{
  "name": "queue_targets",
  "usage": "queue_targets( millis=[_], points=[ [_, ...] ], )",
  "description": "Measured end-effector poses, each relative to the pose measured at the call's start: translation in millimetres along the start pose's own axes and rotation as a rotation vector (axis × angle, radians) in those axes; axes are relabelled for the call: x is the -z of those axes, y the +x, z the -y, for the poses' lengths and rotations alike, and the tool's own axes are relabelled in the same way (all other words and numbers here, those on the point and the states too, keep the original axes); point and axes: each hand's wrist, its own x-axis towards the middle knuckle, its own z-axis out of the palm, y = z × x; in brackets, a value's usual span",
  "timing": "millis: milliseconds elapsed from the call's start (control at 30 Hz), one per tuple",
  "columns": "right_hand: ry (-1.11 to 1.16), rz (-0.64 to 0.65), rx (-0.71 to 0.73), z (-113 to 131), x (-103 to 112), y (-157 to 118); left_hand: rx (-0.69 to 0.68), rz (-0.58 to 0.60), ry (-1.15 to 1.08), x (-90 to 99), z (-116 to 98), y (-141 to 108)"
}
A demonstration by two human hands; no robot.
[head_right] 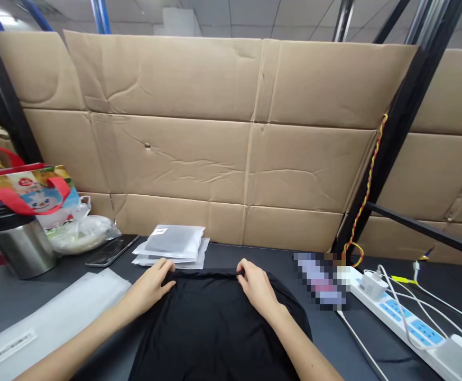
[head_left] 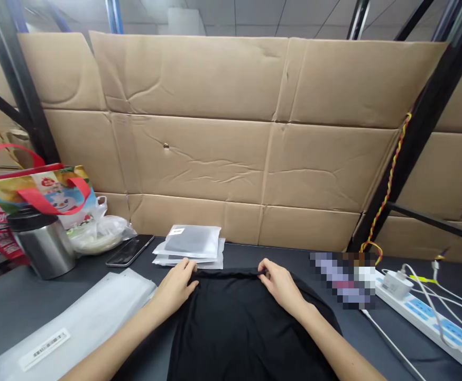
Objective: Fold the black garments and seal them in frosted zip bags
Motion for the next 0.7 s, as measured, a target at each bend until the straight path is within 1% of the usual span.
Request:
queue_targets(
  millis=[133, 233, 300, 400, 467, 533, 633, 700],
  points=[
    [0.026, -0.030, 0.046, 5, 7, -5, -0.084, -0.005, -0.046, 5.7, -4, -3],
    [0.030, -0.037, 0.107, 14, 20, -12, -0.175, 0.028, -0.089, 10.4, 0, -16],
    [0.026, -0.019, 0.141, 18, 30, -19, -0.225, 0.076, -0.115, 15.1, 4, -27],
    [0.002, 0.070, 0.199, 18, 40, -34, -0.278, 0.211, -0.148, 25.4, 7, -44],
    [-0.009, 0.128, 0.216, 15, 43, -43, -0.305, 0.304, -0.168, 33.6, 5, -51],
    [-0.013, 0.149, 0.203, 13, 44, -48, -0.319, 0.369, -0.172, 41.4, 0, -56],
    [-0.035, 0.134, 0.186, 14, 45, -49, -0.326, 0.407, -0.131, 48.9, -8, -58],
    [-0.054, 0.101, 0.187, 21, 47, -47, -0.355, 0.391, -0.105, 49.3, -11, -57]
  ],
)
